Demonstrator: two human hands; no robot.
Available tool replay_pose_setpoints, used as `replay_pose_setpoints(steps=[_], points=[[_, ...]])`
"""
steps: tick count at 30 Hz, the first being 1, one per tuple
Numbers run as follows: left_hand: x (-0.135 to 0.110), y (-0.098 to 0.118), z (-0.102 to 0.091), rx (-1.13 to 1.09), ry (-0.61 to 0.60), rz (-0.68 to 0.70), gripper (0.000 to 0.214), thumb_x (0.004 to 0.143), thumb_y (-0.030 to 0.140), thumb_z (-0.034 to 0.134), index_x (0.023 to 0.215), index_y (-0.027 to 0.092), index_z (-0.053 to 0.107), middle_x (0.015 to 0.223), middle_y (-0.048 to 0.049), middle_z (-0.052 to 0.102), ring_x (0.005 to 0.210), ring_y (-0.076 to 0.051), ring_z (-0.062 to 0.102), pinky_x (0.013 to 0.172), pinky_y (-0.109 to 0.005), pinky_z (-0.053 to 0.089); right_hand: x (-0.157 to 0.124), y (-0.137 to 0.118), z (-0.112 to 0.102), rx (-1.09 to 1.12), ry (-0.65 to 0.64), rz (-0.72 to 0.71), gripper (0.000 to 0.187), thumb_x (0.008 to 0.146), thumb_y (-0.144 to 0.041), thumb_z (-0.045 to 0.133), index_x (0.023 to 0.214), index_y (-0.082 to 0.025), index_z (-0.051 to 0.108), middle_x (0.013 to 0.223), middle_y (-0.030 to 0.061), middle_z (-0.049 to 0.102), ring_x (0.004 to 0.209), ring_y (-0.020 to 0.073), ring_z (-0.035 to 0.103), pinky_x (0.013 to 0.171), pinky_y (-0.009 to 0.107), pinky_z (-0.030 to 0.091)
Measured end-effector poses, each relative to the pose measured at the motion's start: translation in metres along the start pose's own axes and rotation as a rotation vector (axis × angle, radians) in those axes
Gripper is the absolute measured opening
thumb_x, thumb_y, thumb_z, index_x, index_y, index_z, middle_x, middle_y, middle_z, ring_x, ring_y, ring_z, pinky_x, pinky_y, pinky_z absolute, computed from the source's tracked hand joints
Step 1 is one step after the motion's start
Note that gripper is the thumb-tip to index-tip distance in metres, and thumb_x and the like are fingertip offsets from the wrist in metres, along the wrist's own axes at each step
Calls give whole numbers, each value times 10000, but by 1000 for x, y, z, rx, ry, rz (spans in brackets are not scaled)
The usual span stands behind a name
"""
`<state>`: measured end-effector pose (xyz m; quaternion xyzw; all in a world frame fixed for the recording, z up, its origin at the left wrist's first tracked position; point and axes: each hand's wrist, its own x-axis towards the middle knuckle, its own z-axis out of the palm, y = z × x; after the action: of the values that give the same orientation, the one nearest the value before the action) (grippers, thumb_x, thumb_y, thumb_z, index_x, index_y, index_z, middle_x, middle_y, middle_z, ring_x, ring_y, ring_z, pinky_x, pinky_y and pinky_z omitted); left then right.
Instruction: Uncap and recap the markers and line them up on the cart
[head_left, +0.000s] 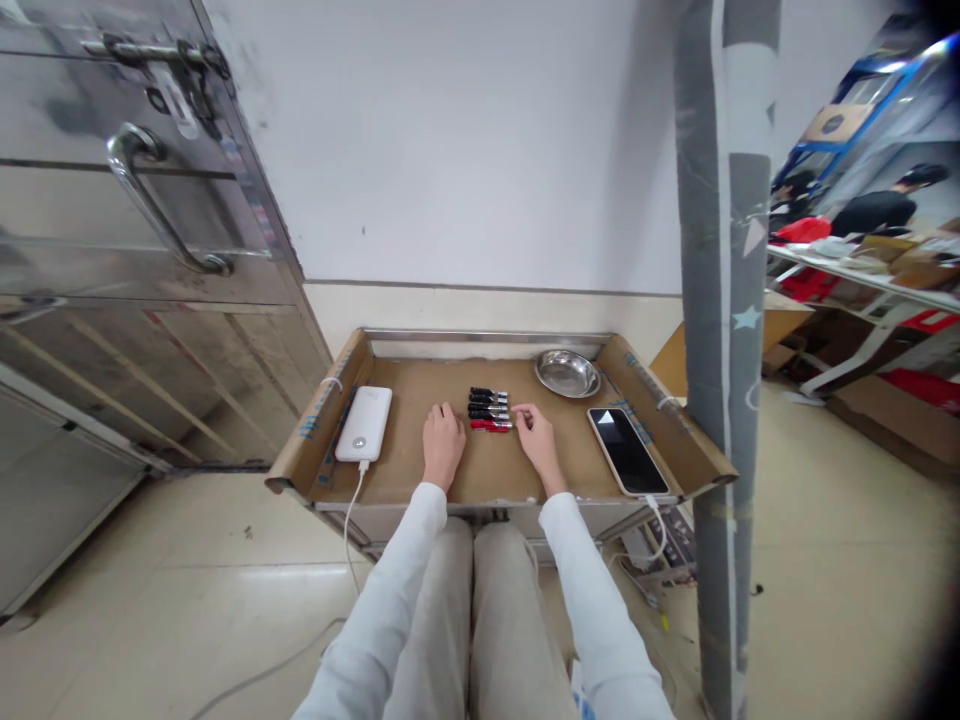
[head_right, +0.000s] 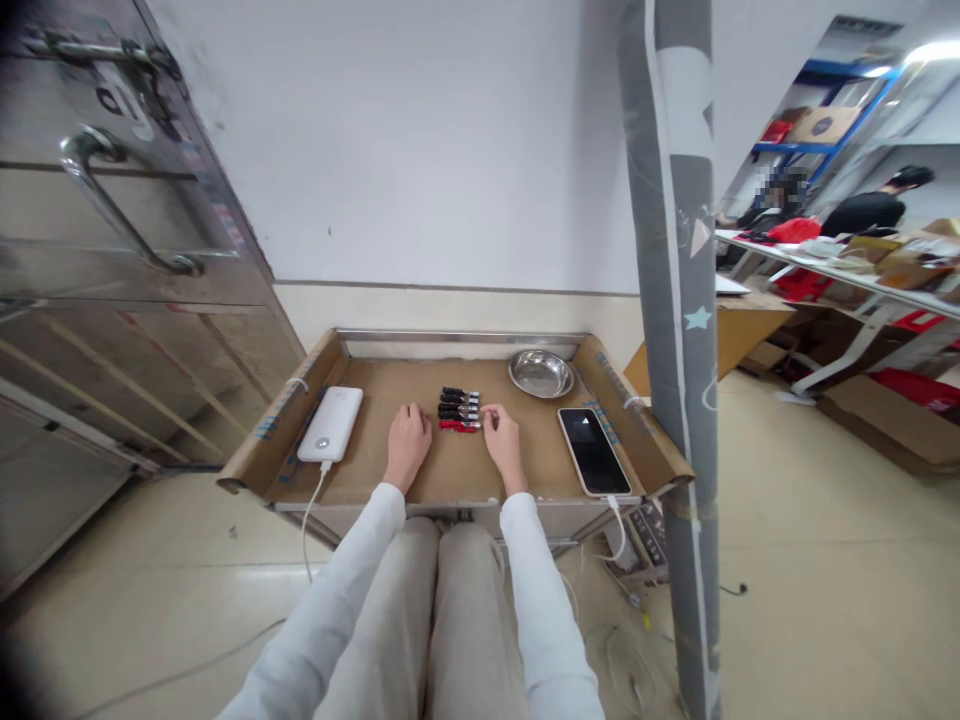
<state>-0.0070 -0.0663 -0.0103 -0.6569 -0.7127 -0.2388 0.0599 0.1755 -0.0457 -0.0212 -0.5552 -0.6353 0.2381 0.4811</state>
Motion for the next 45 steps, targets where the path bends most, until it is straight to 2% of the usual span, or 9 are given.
replay_pose_setpoints(steps=[9, 21, 27, 29, 34, 38, 45], points=[[-1, 2, -3, 46, -56, 24, 128, 885, 164, 396, 947, 133, 503, 915, -101, 582, 888, -227, 550, 764, -327, 394, -2, -2, -1, 13, -41, 15, 264, 830, -332, 426, 899, -186, 634, 776, 40, 658, 688, 164, 579, 681, 269, 435], [-1, 1, 0, -14, -26, 32, 119, 872, 153, 399, 918, 134, 507, 895, -119, 585, 872, -233, 556, 758, -334, 400, -2, -2, -1, 34, -41, 10, 268, 829, -337, 425, 893, -181, 633, 763, 35, 653, 690, 166, 584, 668, 271, 441], [0, 1, 1, -57, -19, 31, 118, 868, 142, 393, 913, 133, 501, 893, -123, 580, 869, -233, 558, 762, -344, 415, -1, 0, 2, -4, -53, -35, 237, 829, -287, 414, 900, -185, 615, 800, 41, 652, 728, 171, 591, 712, 287, 450], [-2, 1, -2, -118, -32, 78, 120, 871, 141, 386, 910, 140, 500, 892, -112, 578, 850, -220, 561, 758, -337, 426, -1, -1, 2, -6, -56, -90, 201, 816, -251, 414, 859, -188, 600, 839, 48, 639, 776, 173, 585, 749, 293, 449], [-10, 2, -11, -344, -97, 354, 150, 865, 131, 391, 938, 187, 509, 905, -54, 571, 859, -174, 557, 800, -301, 442, -10, -11, 0, -98, -164, -195, 156, 807, -204, 419, 783, -199, 574, 835, 30, 572, 726, 151, 546, 721, 274, 440], [-13, 2, -12, -331, -134, 362, 129, 858, 175, 440, 939, 186, 539, 904, -55, 559, 849, -180, 550, 794, -312, 449, -20, -24, -3, -286, -193, -241, 172, 842, -203, 407, 868, -211, 577, 898, 33, 542, 675, 136, 518, 667, 258, 419], [-9, 0, -7, -330, -177, 364, 94, 865, 241, 493, 901, 193, 566, 884, -43, 563, 801, -169, 557, 772, -310, 450, -23, -29, -4, -434, -173, -293, 175, 843, -184, 421, 958, -198, 552, 946, 55, 507, 780, 166, 544, 711, 277, 424]])
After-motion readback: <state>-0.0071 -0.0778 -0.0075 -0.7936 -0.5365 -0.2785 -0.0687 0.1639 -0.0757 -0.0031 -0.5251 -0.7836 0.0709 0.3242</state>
